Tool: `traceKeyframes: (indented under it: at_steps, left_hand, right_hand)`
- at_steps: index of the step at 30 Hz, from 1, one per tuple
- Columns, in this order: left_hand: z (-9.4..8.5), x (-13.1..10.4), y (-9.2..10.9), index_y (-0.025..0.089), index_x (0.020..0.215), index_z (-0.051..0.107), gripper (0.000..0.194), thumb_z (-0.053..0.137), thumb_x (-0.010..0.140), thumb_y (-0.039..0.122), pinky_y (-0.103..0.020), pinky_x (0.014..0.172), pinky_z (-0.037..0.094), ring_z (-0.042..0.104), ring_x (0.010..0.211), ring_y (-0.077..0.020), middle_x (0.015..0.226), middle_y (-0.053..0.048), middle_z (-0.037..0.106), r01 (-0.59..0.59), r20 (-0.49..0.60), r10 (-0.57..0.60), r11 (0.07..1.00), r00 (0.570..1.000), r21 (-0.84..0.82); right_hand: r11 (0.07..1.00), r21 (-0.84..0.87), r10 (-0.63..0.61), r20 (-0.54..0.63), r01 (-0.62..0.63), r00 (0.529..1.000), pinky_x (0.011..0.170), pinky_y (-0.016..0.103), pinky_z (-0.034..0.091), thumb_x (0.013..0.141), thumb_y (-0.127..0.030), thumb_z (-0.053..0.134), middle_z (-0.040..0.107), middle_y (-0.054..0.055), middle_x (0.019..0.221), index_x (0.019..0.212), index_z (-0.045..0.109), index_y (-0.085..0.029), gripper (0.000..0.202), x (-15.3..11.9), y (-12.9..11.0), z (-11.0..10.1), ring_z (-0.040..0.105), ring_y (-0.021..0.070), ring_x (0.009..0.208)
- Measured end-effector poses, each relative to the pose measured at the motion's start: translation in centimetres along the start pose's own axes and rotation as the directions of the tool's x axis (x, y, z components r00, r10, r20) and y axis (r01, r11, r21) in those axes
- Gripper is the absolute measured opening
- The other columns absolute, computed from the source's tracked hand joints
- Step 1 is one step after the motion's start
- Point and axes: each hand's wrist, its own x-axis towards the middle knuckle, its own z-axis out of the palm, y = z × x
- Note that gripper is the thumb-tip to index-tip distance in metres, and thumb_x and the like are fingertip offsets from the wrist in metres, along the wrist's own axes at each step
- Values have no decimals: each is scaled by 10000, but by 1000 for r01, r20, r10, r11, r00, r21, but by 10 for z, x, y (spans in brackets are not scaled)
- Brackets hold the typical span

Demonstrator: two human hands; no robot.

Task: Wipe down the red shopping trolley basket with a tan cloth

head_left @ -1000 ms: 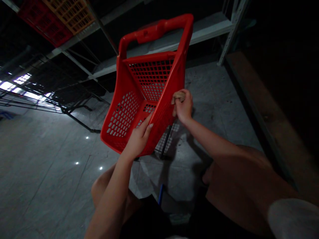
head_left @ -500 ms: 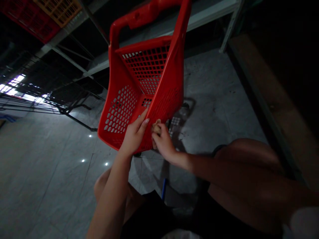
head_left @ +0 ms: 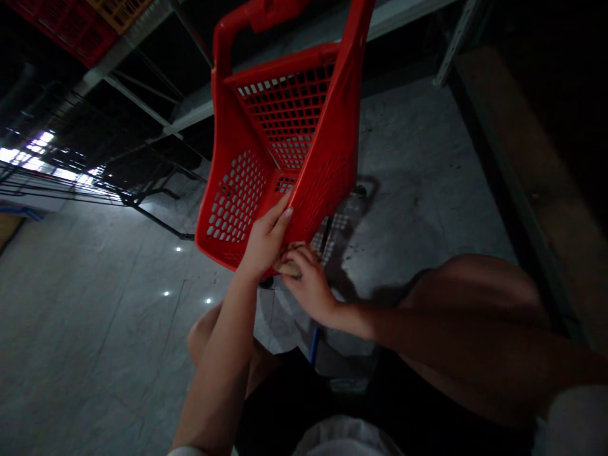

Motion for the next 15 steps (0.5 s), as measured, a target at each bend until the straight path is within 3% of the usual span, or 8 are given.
traceKeyframes:
  at_steps: [3,6,9,12,15]
  left_hand:
    - [-1,0,0,233,1481,586,468,494,1056,408,-404,1319,255,455,1507,-209,1569,-34,551,2,2,-2,1000,1000,-18]
    - [0,1,2,240,1481,583,467,491,1058,415,-421,1322,248,438,1518,-213,1571,-31,549,6,7,-5,1000,1000,-19]
    - [2,1,3,240,1492,572,477,487,1061,425,-430,1326,244,419,1530,-219,1569,-33,552,2,9,-2,999,1000,-33]
    - [3,1,4,254,1503,561,483,478,1065,439,-443,1328,238,398,1542,-227,1584,-25,534,-1,15,1,998,1000,-57]
    - [0,1,2,257,1497,568,489,491,1058,456,-444,1327,238,409,1536,-229,1584,-19,533,13,17,-12,999,1000,-53]
  right_hand:
    - [998,56,-13,158,4,987,933,365,577,795,-16,601,651,39,1041,992,648,-272,326,-21,-2,3,671,215,1036]
    - [995,54,-91,172,83,981,950,339,575,831,-25,597,639,34,1068,1031,664,-281,332,-10,-2,-9,667,197,1052]
    - [969,23,-245,175,245,954,1049,374,545,884,-69,588,636,59,1184,1118,679,-289,334,5,-1,-21,638,214,1163]
    - [927,8,-368,222,376,903,1009,392,567,932,-130,558,653,66,1157,1105,711,-289,281,10,14,-23,651,228,1116]
    - [906,16,-407,309,423,860,878,374,593,961,-190,544,658,46,949,964,751,-298,233,8,45,-20,661,221,950]
